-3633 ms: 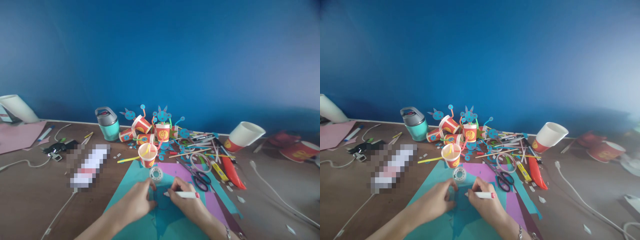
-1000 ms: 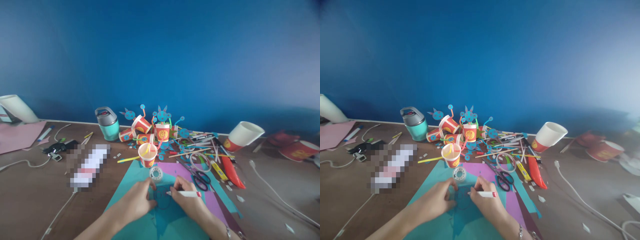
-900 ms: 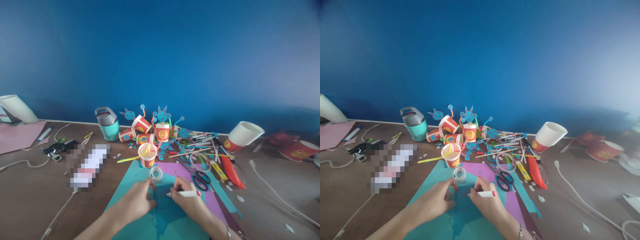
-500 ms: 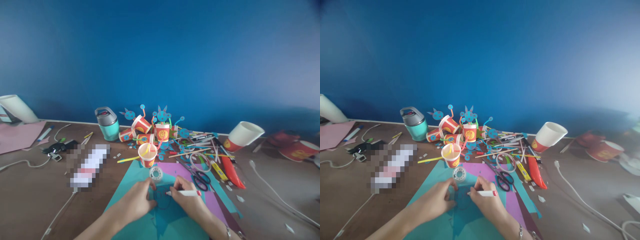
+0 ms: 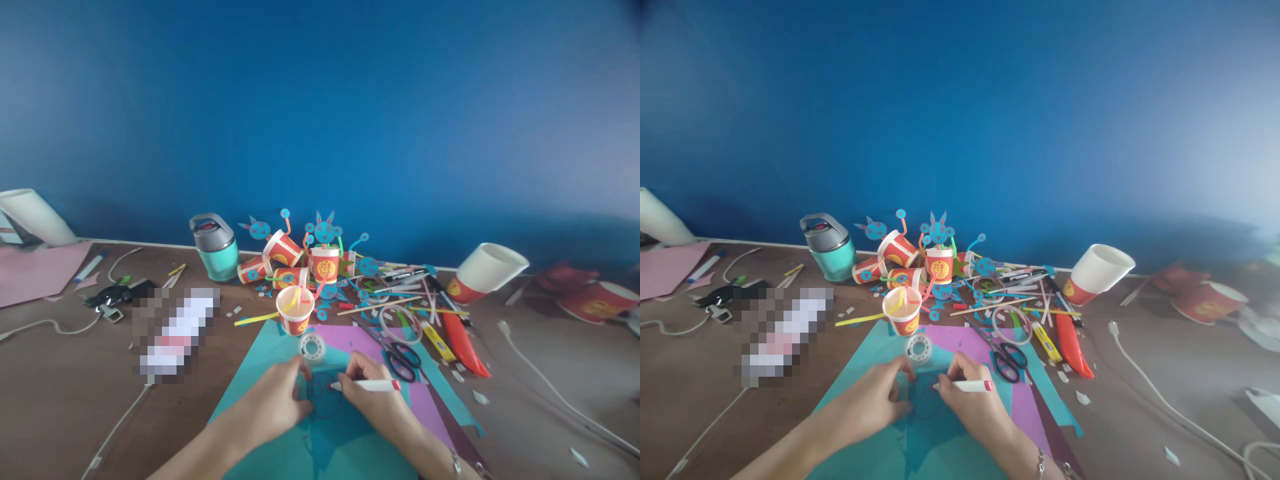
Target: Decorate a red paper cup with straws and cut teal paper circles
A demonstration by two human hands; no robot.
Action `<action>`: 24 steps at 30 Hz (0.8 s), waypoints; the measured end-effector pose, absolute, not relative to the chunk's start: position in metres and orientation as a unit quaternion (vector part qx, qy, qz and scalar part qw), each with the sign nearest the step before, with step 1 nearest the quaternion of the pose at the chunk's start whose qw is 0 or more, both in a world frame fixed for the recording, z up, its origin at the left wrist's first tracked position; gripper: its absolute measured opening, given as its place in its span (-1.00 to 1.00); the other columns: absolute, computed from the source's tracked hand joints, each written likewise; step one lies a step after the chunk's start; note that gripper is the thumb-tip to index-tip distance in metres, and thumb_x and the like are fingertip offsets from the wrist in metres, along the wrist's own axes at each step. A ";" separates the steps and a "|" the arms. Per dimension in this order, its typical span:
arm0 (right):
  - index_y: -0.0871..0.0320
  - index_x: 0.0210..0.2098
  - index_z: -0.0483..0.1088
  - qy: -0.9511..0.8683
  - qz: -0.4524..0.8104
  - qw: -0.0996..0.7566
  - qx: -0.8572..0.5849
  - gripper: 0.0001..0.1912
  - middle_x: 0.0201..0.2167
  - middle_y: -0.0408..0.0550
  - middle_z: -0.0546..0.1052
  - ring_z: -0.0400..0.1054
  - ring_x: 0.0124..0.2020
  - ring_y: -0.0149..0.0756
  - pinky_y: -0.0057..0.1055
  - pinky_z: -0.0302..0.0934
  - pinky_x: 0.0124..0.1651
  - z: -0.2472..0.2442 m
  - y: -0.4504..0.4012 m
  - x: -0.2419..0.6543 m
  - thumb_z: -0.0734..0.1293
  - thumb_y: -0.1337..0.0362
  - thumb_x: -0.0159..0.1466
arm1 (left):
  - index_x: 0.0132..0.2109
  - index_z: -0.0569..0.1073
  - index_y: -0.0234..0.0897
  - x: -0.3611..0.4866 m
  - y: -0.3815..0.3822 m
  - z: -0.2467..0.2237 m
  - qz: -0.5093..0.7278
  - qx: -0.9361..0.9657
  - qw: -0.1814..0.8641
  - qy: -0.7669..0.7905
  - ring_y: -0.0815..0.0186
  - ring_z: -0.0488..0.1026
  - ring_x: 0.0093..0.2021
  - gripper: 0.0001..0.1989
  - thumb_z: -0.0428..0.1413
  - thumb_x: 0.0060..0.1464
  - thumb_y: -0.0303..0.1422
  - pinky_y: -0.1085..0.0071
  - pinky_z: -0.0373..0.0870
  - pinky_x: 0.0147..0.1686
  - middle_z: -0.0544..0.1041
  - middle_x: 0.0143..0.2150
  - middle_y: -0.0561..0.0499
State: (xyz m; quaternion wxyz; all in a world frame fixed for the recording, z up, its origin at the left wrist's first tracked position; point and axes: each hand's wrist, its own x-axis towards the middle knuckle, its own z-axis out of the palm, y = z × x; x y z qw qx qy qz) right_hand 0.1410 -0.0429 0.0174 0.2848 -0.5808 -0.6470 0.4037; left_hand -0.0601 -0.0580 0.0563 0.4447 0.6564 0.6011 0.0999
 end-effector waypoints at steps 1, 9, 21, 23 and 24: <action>0.08 -0.60 0.14 -0.646 0.407 0.284 -0.580 -0.79 -0.70 -0.28 0.24 0.09 -0.62 -0.44 -0.49 -0.06 -0.56 0.018 -0.043 0.141 0.27 0.24 0.07 | -0.14 0.38 -0.21 -0.060 -0.058 0.056 0.099 0.655 0.448 0.600 0.38 0.16 -0.58 -0.67 0.12 -0.12 -0.52 0.45 -0.02 -0.56 0.18 -0.62 0.25; 0.06 -0.63 0.10 -0.583 0.457 0.382 -0.552 -0.71 -0.74 -0.29 0.19 0.05 -0.66 -0.45 -0.49 -0.03 -0.59 0.032 -0.043 0.141 0.24 0.12 0.13 | -0.14 0.38 -0.19 -0.060 -0.057 0.057 0.098 0.669 0.446 0.587 0.38 0.18 -0.58 -0.67 0.11 -0.14 -0.51 0.45 -0.01 -0.57 0.17 -0.62 0.25; 0.09 -0.58 0.14 -0.649 0.441 0.285 -0.551 -0.79 -0.65 -0.28 0.23 0.08 -0.57 -0.44 -0.52 -0.01 -0.53 0.031 -0.049 0.124 0.26 0.23 0.11 | -0.14 0.38 -0.20 -0.062 -0.058 0.058 0.103 0.664 0.448 0.590 0.36 0.19 -0.56 -0.68 0.11 -0.11 -0.50 0.45 0.00 -0.53 0.17 -0.62 0.24; 0.09 -0.58 0.14 -0.651 0.438 0.286 -0.551 -0.79 -0.65 -0.27 0.23 0.08 -0.57 -0.44 -0.51 -0.01 -0.53 0.032 -0.049 0.125 0.26 0.23 0.11 | -0.13 0.38 -0.21 -0.062 -0.058 0.057 0.107 0.664 0.448 0.590 0.36 0.18 -0.56 -0.68 0.11 -0.11 -0.50 0.45 0.00 -0.54 0.17 -0.62 0.24; 0.09 -0.58 0.13 -0.652 0.437 0.287 -0.550 -0.79 -0.65 -0.27 0.23 0.08 -0.57 -0.44 -0.51 -0.01 -0.53 0.031 -0.049 0.125 0.26 0.23 0.11 | -0.13 0.38 -0.21 -0.062 -0.058 0.057 0.108 0.664 0.447 0.589 0.36 0.18 -0.56 -0.68 0.11 -0.11 -0.49 0.45 0.00 -0.54 0.18 -0.61 0.24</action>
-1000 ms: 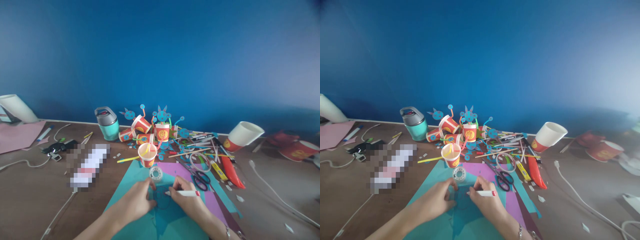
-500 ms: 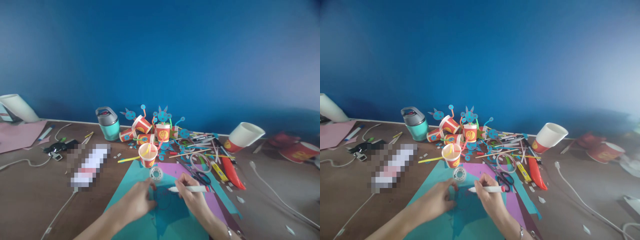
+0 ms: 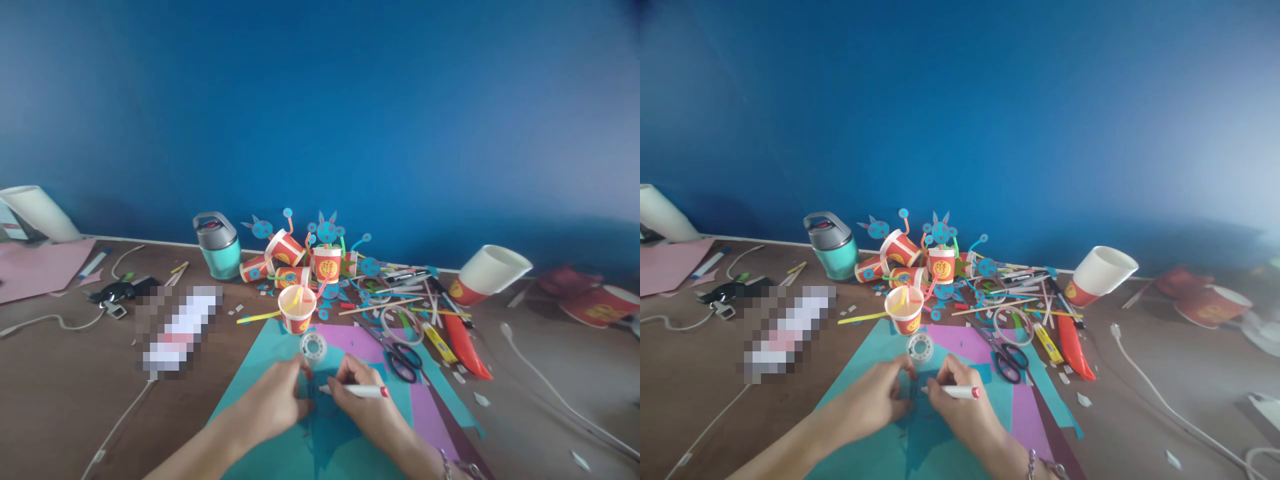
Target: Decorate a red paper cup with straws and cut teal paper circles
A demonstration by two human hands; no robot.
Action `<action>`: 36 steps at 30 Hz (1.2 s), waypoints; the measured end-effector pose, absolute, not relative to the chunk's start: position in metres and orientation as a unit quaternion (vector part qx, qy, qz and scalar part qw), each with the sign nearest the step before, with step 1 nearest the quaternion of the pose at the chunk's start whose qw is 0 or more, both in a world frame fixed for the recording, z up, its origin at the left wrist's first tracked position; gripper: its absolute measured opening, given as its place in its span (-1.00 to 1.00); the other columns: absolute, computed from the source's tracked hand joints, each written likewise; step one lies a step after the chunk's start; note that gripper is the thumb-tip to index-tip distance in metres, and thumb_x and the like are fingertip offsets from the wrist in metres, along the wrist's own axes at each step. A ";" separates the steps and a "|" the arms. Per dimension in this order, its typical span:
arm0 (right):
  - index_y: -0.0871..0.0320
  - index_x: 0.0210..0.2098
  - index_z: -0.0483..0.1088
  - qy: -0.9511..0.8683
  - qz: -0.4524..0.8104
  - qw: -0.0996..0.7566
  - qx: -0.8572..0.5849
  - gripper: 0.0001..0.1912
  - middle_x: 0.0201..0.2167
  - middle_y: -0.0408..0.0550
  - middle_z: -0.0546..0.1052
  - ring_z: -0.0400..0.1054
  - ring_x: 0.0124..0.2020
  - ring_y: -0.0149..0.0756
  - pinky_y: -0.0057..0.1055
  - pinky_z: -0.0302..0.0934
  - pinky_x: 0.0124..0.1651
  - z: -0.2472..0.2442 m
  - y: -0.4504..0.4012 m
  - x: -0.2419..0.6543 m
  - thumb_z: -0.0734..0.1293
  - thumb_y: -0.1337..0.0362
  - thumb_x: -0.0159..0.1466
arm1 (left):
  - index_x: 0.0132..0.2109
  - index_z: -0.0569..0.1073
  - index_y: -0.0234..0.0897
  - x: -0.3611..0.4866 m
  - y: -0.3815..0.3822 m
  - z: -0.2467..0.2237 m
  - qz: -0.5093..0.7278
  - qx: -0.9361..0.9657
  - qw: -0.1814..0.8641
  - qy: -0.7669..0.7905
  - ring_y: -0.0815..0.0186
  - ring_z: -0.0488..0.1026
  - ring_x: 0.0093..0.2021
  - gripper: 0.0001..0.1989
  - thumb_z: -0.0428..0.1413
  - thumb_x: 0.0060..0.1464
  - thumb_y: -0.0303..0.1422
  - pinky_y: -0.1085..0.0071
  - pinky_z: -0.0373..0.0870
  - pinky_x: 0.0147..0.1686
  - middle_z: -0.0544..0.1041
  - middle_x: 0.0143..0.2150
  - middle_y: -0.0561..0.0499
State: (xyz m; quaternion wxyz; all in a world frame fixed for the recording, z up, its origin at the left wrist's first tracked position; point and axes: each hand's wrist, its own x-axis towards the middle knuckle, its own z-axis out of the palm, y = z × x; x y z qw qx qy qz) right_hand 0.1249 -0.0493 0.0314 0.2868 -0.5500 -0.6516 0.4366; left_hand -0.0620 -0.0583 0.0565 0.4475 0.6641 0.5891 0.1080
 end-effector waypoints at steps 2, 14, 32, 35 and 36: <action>0.09 -0.58 0.13 -0.653 0.436 0.290 -0.547 -0.79 -0.65 -0.28 0.23 0.08 -0.57 -0.43 -0.51 -0.02 -0.53 0.031 -0.050 0.125 0.26 0.24 0.11 | -0.13 0.38 -0.21 -0.062 -0.058 0.055 0.113 0.666 0.446 0.586 0.36 0.19 -0.55 -0.68 0.11 -0.12 -0.50 0.45 0.01 -0.53 0.19 -0.61 0.24; 0.09 -0.56 0.14 -0.648 0.459 0.283 -0.538 -0.77 -0.64 -0.28 0.25 0.11 -0.57 -0.44 -0.50 -0.02 -0.52 0.032 -0.052 0.126 0.29 0.22 0.13 | -0.12 0.37 -0.22 -0.061 -0.057 0.059 0.098 0.658 0.458 0.589 0.36 0.21 -0.54 -0.68 0.11 -0.10 -0.48 0.45 0.02 -0.54 0.20 -0.60 0.23; 0.08 -0.60 0.11 -0.638 0.427 0.309 -0.562 -0.76 -0.67 -0.29 0.19 0.06 -0.59 -0.45 -0.52 -0.03 -0.55 0.026 -0.051 0.127 0.27 0.23 0.10 | -0.14 0.38 -0.19 -0.062 -0.058 0.056 0.109 0.660 0.448 0.593 0.37 0.20 -0.55 -0.69 0.13 -0.11 -0.49 0.46 0.02 -0.52 0.19 -0.60 0.24; 0.08 -0.59 0.13 -0.642 0.430 0.305 -0.557 -0.78 -0.66 -0.28 0.22 0.08 -0.58 -0.44 -0.52 -0.02 -0.56 0.028 -0.052 0.126 0.27 0.23 0.09 | -0.15 0.38 -0.19 -0.062 -0.058 0.055 0.111 0.661 0.449 0.591 0.35 0.22 -0.54 -0.70 0.13 -0.10 -0.48 0.45 0.02 -0.52 0.20 -0.60 0.24; 0.09 -0.59 0.14 -0.642 0.432 0.303 -0.556 -0.78 -0.66 -0.28 0.23 0.08 -0.58 -0.44 -0.52 -0.02 -0.55 0.030 -0.052 0.126 0.27 0.23 0.09 | -0.15 0.38 -0.19 -0.063 -0.058 0.054 0.112 0.661 0.450 0.590 0.35 0.22 -0.54 -0.70 0.13 -0.10 -0.47 0.45 0.03 -0.52 0.20 -0.60 0.23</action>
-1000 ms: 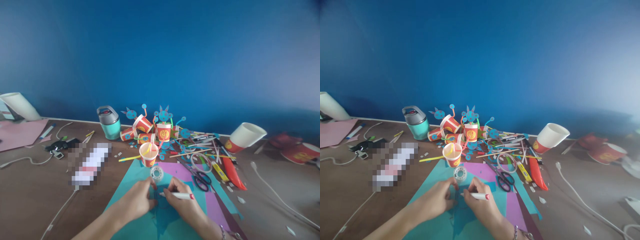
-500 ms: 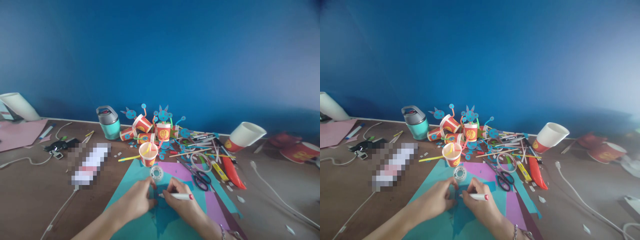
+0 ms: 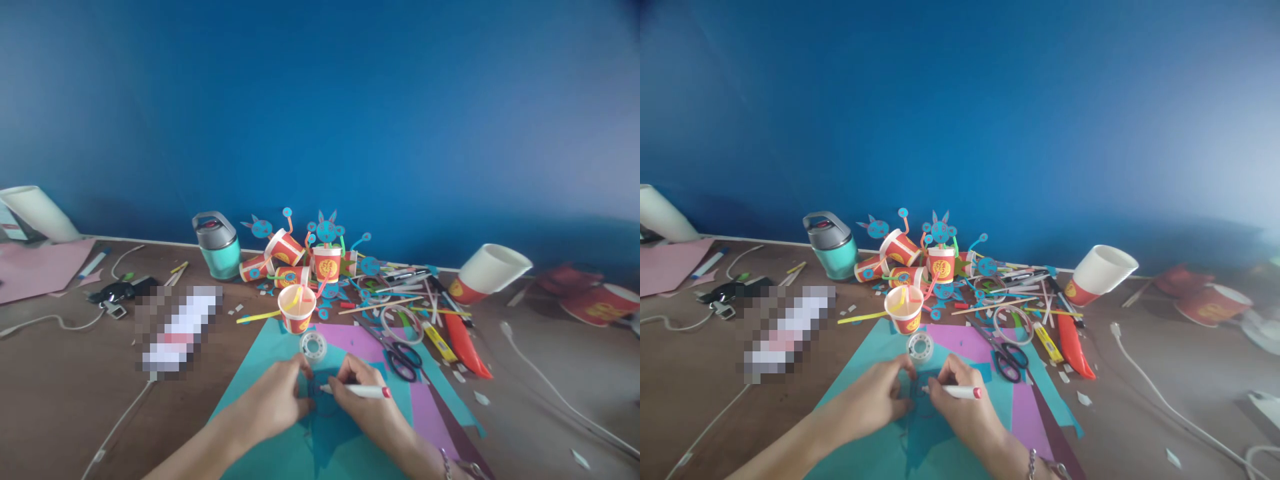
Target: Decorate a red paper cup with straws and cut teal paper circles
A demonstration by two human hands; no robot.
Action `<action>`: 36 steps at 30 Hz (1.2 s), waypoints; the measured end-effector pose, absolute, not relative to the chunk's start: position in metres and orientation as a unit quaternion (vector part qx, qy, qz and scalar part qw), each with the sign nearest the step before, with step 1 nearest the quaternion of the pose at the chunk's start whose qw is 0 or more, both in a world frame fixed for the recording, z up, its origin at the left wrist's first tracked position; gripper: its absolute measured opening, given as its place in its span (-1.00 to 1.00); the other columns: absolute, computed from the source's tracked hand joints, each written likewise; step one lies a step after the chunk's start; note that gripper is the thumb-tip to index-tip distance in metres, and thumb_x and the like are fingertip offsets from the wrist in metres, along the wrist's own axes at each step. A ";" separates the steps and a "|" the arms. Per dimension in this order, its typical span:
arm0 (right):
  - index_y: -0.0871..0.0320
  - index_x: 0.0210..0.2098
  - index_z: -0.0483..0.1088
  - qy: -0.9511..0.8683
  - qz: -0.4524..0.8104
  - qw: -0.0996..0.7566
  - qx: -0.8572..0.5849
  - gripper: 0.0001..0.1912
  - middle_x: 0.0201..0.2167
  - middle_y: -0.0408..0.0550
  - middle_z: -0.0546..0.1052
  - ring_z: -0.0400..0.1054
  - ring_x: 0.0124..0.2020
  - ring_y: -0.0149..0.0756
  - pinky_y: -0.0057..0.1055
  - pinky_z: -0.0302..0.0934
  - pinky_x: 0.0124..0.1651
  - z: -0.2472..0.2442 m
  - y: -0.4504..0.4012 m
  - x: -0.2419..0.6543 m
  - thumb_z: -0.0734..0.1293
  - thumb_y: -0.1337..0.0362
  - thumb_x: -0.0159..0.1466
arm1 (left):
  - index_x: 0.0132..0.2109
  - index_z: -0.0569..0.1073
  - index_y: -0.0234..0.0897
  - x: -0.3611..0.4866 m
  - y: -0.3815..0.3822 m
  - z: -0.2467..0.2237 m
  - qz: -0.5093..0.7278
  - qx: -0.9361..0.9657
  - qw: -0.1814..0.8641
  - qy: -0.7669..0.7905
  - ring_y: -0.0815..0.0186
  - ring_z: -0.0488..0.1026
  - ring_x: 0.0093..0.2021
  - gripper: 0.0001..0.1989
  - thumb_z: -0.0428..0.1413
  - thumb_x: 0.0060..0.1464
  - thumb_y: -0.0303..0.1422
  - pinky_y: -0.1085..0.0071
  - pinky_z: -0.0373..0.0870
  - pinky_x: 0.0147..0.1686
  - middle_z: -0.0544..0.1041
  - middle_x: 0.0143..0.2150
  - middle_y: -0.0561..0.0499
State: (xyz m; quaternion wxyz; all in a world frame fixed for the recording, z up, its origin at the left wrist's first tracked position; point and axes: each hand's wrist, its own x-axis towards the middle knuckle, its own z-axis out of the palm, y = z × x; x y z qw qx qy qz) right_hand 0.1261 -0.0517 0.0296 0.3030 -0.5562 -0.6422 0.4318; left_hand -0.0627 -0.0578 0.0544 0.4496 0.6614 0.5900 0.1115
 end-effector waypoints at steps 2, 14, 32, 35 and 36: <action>0.09 -0.59 0.14 -0.643 0.436 0.299 -0.554 -0.78 -0.66 -0.28 0.22 0.08 -0.58 -0.44 -0.52 -0.01 -0.55 0.032 -0.052 0.126 0.28 0.22 0.09 | -0.15 0.38 -0.20 -0.063 -0.058 0.053 0.116 0.662 0.449 0.589 0.34 0.23 -0.53 -0.70 0.13 -0.11 -0.46 0.45 0.03 -0.52 0.20 -0.59 0.23; 0.07 -0.57 0.11 -0.649 0.435 0.286 -0.555 -0.79 -0.65 -0.28 0.20 0.08 -0.57 -0.43 -0.50 -0.01 -0.53 0.034 -0.051 0.126 0.24 0.22 0.12 | -0.15 0.37 -0.20 -0.062 -0.058 0.054 0.115 0.660 0.453 0.588 0.37 0.17 -0.57 -0.70 0.11 -0.11 -0.49 0.46 -0.01 -0.56 0.17 -0.63 0.25; 0.08 -0.59 0.13 -0.653 0.429 0.275 -0.561 -0.80 -0.65 -0.25 0.24 0.10 -0.57 -0.42 -0.49 -0.02 -0.54 0.032 -0.051 0.125 0.24 0.20 0.09 | -0.14 0.38 -0.20 -0.063 -0.058 0.053 0.111 0.664 0.442 0.593 0.36 0.20 -0.54 -0.70 0.13 -0.10 -0.47 0.46 0.02 -0.52 0.20 -0.58 0.22; 0.07 -0.58 0.12 -0.650 0.431 0.283 -0.558 -0.79 -0.67 -0.27 0.21 0.08 -0.58 -0.42 -0.49 -0.01 -0.53 0.032 -0.050 0.125 0.23 0.20 0.11 | -0.14 0.38 -0.19 -0.063 -0.058 0.051 0.112 0.662 0.447 0.591 0.37 0.20 -0.55 -0.69 0.13 -0.10 -0.48 0.47 0.02 -0.52 0.22 -0.58 0.23; 0.07 -0.58 0.12 -0.650 0.433 0.286 -0.555 -0.79 -0.67 -0.28 0.20 0.08 -0.58 -0.43 -0.49 -0.01 -0.53 0.032 -0.050 0.125 0.23 0.20 0.11 | -0.14 0.38 -0.19 -0.064 -0.058 0.051 0.112 0.661 0.448 0.592 0.37 0.20 -0.55 -0.69 0.13 -0.10 -0.48 0.47 0.02 -0.52 0.22 -0.58 0.23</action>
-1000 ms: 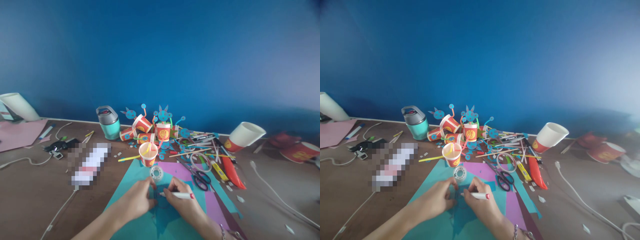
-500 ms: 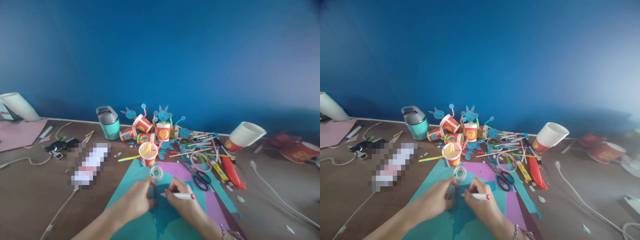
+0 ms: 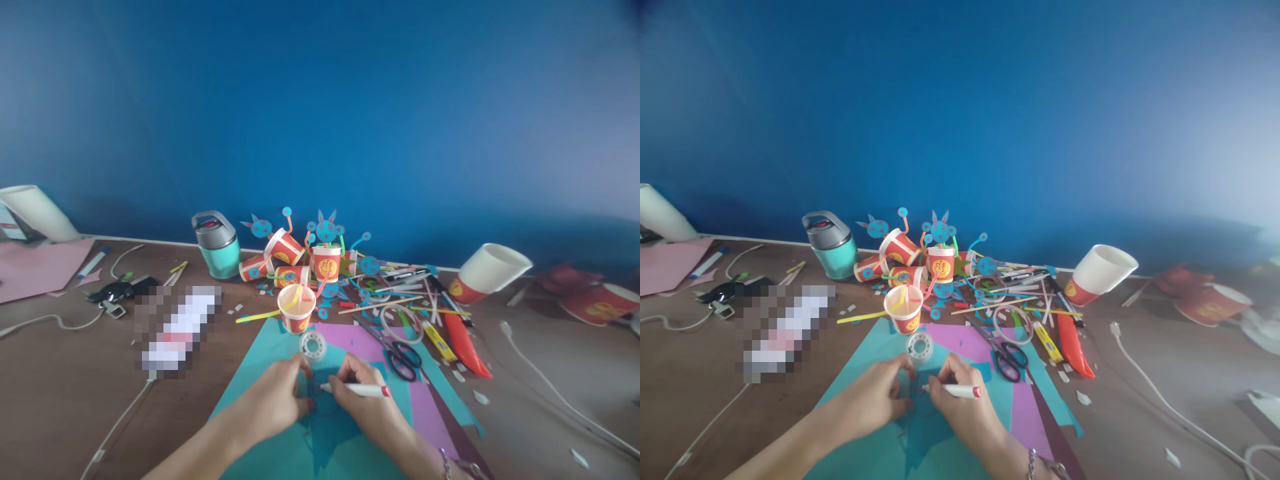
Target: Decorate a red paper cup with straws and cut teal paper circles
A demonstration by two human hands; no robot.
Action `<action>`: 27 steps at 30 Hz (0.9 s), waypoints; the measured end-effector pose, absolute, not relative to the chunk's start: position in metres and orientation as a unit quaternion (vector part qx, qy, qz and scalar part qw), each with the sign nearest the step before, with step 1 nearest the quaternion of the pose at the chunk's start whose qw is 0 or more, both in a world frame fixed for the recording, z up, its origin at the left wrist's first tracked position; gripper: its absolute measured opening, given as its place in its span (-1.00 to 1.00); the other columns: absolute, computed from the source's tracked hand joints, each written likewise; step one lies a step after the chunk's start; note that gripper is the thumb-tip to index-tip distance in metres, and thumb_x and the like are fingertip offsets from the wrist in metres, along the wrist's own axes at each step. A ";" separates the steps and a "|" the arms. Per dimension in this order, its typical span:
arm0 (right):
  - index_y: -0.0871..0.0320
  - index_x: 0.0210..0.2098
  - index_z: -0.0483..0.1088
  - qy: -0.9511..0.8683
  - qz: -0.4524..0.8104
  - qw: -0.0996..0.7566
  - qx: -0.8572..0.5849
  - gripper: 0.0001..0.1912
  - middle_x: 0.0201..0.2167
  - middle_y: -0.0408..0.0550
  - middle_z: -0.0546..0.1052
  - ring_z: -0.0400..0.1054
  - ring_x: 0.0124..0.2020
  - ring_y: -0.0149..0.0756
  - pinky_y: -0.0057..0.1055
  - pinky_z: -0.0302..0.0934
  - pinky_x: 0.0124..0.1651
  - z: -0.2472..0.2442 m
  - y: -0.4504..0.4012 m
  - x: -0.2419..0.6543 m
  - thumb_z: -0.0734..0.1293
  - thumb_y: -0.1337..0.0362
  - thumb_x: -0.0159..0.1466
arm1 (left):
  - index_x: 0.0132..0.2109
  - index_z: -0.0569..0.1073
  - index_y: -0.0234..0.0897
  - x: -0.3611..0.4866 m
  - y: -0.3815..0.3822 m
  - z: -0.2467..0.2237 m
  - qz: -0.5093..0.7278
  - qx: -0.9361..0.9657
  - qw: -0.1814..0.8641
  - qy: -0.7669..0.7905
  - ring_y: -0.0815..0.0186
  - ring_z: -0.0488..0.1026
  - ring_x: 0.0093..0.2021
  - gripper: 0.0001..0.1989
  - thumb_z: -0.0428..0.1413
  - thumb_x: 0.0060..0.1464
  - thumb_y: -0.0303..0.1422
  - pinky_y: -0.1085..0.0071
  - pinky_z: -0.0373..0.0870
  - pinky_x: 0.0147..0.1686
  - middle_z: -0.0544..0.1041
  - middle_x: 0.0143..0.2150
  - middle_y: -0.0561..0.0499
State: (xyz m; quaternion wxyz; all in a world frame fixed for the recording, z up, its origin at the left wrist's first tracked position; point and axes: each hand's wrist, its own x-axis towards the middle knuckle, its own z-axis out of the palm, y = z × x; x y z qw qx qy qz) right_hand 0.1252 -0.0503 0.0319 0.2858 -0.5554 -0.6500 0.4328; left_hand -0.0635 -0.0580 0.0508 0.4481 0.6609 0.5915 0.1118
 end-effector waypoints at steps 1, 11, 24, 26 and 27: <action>0.07 -0.57 0.11 -0.650 0.434 0.288 -0.554 -0.79 -0.67 -0.28 0.20 0.07 -0.58 -0.43 -0.50 -0.01 -0.53 0.031 -0.050 0.125 0.23 0.20 0.11 | -0.14 0.38 -0.19 -0.064 -0.058 0.051 0.112 0.661 0.448 0.592 0.37 0.20 -0.55 -0.69 0.13 -0.10 -0.48 0.47 0.02 -0.53 0.23 -0.58 0.23; 0.08 -0.58 0.14 -0.654 0.428 0.293 -0.551 -0.79 -0.66 -0.28 0.22 0.08 -0.58 -0.44 -0.51 -0.02 -0.55 0.028 -0.052 0.127 0.25 0.23 0.12 | -0.14 0.39 -0.18 -0.064 -0.059 0.052 0.114 0.666 0.440 0.591 0.36 0.22 -0.53 -0.70 0.13 -0.10 -0.47 0.47 0.03 -0.52 0.22 -0.57 0.22; 0.08 -0.58 0.14 -0.654 0.435 0.279 -0.552 -0.80 -0.65 -0.26 0.23 0.09 -0.57 -0.42 -0.50 -0.01 -0.54 0.032 -0.051 0.126 0.24 0.20 0.10 | -0.13 0.38 -0.18 -0.064 -0.059 0.051 0.112 0.664 0.446 0.590 0.36 0.22 -0.54 -0.69 0.13 -0.10 -0.46 0.46 0.03 -0.52 0.22 -0.58 0.22; 0.08 -0.58 0.14 -0.654 0.435 0.281 -0.551 -0.80 -0.65 -0.26 0.23 0.09 -0.57 -0.42 -0.50 -0.02 -0.55 0.031 -0.051 0.127 0.25 0.20 0.11 | -0.14 0.38 -0.18 -0.063 -0.059 0.052 0.110 0.664 0.444 0.592 0.35 0.21 -0.54 -0.69 0.12 -0.10 -0.46 0.46 0.02 -0.52 0.22 -0.58 0.22; 0.08 -0.57 0.14 -0.654 0.435 0.283 -0.550 -0.80 -0.66 -0.27 0.23 0.09 -0.58 -0.42 -0.51 -0.02 -0.55 0.031 -0.050 0.127 0.25 0.21 0.11 | -0.14 0.39 -0.18 -0.063 -0.059 0.053 0.110 0.664 0.444 0.592 0.35 0.21 -0.54 -0.69 0.12 -0.11 -0.47 0.46 0.02 -0.52 0.22 -0.58 0.22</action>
